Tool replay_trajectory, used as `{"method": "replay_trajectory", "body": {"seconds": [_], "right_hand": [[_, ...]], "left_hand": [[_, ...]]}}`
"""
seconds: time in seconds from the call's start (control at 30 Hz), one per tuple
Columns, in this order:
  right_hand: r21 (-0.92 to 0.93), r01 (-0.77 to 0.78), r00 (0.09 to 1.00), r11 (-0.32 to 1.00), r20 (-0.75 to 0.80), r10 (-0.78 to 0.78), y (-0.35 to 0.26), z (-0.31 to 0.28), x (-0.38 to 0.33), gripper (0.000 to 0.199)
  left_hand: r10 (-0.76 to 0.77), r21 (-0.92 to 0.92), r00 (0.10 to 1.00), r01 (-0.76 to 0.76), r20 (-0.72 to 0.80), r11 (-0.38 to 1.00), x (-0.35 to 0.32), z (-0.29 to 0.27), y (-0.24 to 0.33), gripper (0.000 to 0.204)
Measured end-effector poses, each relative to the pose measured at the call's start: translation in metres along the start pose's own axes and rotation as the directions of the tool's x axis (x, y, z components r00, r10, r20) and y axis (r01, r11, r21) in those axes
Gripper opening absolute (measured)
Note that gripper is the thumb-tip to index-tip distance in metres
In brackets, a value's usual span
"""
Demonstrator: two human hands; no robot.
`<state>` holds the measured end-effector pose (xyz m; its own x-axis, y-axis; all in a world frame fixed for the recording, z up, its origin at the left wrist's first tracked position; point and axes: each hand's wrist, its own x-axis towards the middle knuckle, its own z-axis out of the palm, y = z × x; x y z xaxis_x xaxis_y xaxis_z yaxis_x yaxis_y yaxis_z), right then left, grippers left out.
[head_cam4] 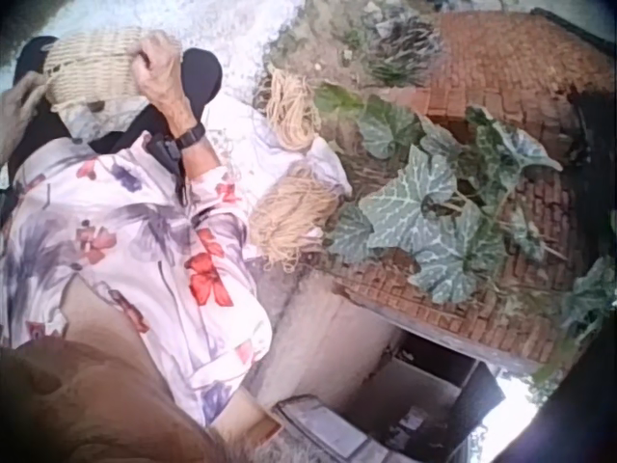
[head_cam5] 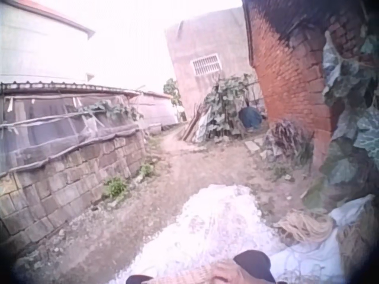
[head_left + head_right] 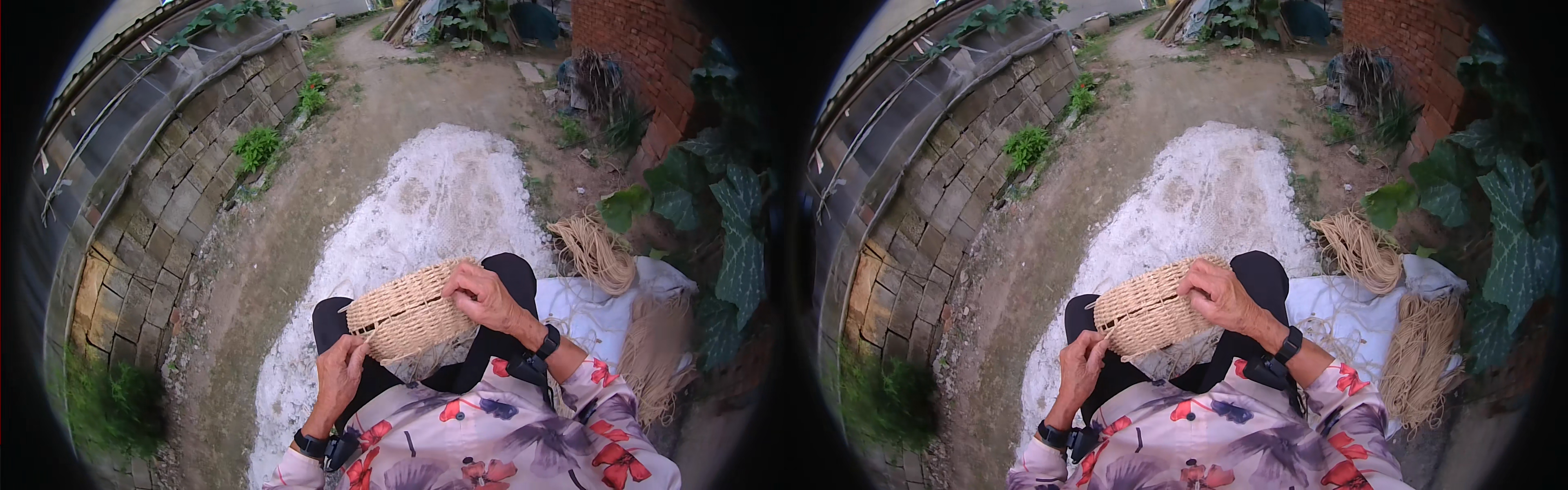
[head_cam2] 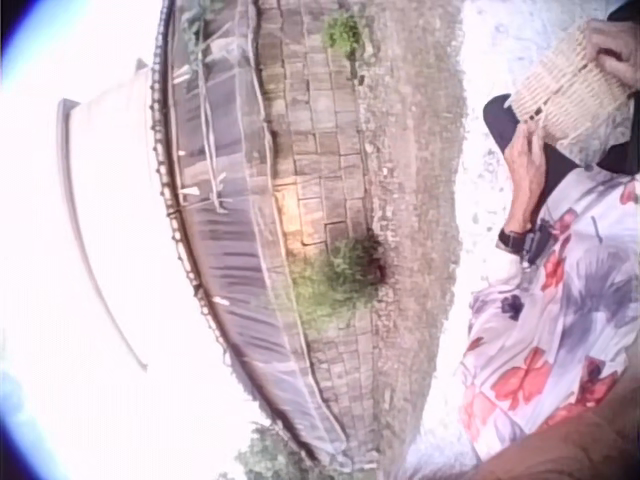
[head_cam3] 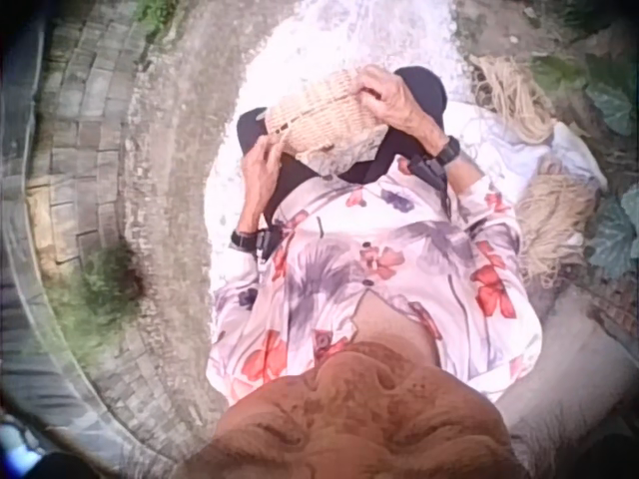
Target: Manually weaving a basket using dried plant fibers or rattan strips.
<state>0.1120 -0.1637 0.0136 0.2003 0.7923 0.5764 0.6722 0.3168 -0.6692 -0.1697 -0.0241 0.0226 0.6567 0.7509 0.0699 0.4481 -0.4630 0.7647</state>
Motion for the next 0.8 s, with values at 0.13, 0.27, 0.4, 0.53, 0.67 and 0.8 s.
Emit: {"method": "replay_trajectory", "body": {"seconds": [0.13,0.27,0.4,0.53,0.67,0.8], "right_hand": [[0.013,0.0,0.999,1.0,0.051,-0.001,0.003,-0.004,0.0,0.018],[0.181,-0.051,0.999,0.982,0.014,0.05,-0.014,-0.02,0.006,0.019],[0.176,0.024,0.979,0.984,0.197,-0.059,-0.051,-0.002,0.006,0.021],[0.156,0.176,0.888,0.972,0.4,-0.226,-0.07,0.036,0.019,0.022],[-0.051,0.154,0.819,0.987,0.565,-0.099,-0.079,0.061,0.018,0.022],[-0.242,0.254,0.791,0.936,0.609,-0.057,-0.087,0.093,0.009,0.018]], "left_hand": [[0.036,0.087,0.999,-0.036,0.004,0.996,0.006,-0.006,-0.017,0.013],[-0.07,-0.064,0.995,0.075,0.075,0.995,0.01,-0.004,-0.023,0.015],[-0.065,-0.146,0.995,0.076,0.077,0.986,0.011,0.001,-0.024,0.016],[-0.055,-0.154,0.988,0.077,0.143,0.985,0.014,0.002,-0.029,0.017],[0.001,-0.194,0.991,0.026,0.136,0.981,0.017,0.008,-0.038,0.017],[-0.004,-0.261,0.989,0.043,0.145,0.964,0.02,0.013,-0.044,0.016]]}}
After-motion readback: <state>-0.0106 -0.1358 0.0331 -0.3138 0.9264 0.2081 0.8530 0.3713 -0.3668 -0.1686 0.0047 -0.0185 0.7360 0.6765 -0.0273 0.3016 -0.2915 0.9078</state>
